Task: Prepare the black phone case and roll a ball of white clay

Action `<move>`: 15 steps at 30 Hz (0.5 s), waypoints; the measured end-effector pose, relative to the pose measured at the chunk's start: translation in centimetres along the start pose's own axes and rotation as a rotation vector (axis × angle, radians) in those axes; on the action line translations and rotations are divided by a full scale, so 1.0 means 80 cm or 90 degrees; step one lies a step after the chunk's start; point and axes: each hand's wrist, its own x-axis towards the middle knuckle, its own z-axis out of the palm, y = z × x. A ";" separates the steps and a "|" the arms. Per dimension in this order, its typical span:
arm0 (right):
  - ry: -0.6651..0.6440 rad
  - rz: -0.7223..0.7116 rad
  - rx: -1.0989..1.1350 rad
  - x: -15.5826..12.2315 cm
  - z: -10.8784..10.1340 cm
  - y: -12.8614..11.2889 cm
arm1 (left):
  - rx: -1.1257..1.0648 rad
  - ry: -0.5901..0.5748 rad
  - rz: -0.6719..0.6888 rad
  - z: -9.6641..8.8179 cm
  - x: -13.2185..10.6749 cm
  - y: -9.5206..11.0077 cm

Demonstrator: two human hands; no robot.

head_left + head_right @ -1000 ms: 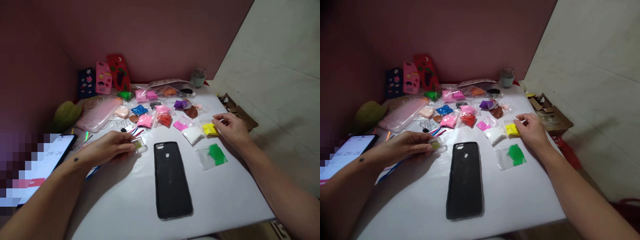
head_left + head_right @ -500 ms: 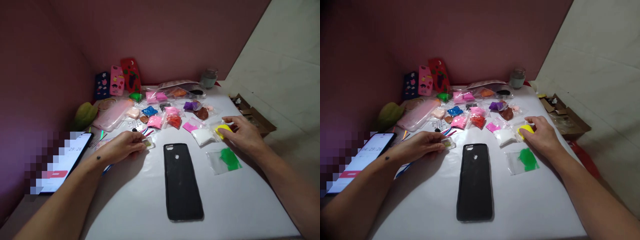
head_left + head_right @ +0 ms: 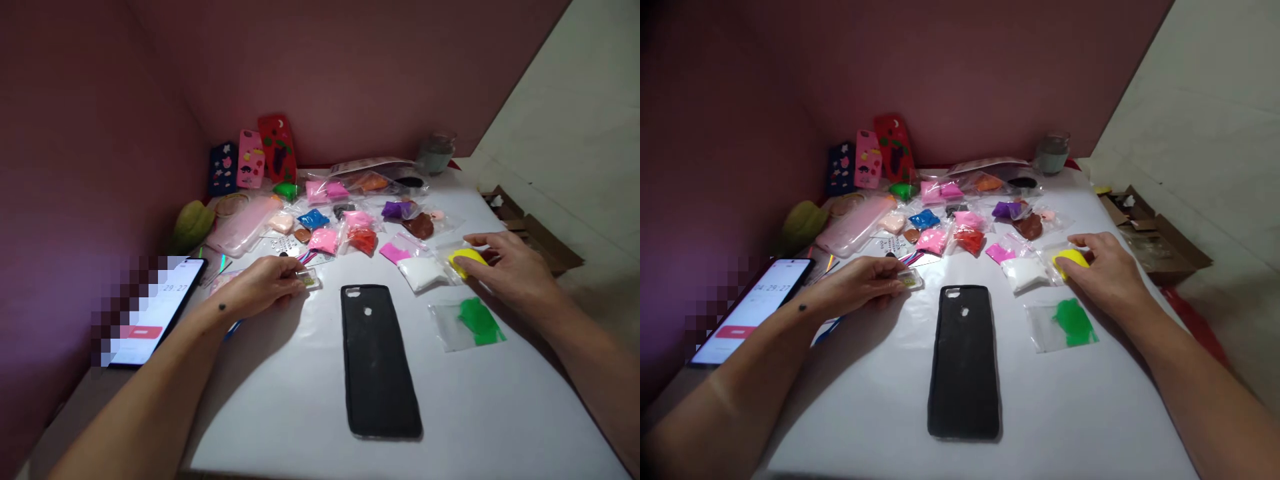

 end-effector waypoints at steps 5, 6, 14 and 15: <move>0.007 0.000 -0.003 0.000 0.003 0.003 | -0.005 -0.007 0.003 0.000 -0.002 0.000; 0.008 0.001 -0.003 0.000 0.003 0.004 | -0.008 -0.007 0.008 -0.001 -0.002 0.000; 0.006 0.005 -0.010 0.000 0.004 0.008 | -0.087 -0.026 0.016 -0.001 0.002 -0.004; 0.004 0.005 -0.012 0.000 0.003 0.008 | -0.109 -0.031 0.016 -0.001 0.002 -0.005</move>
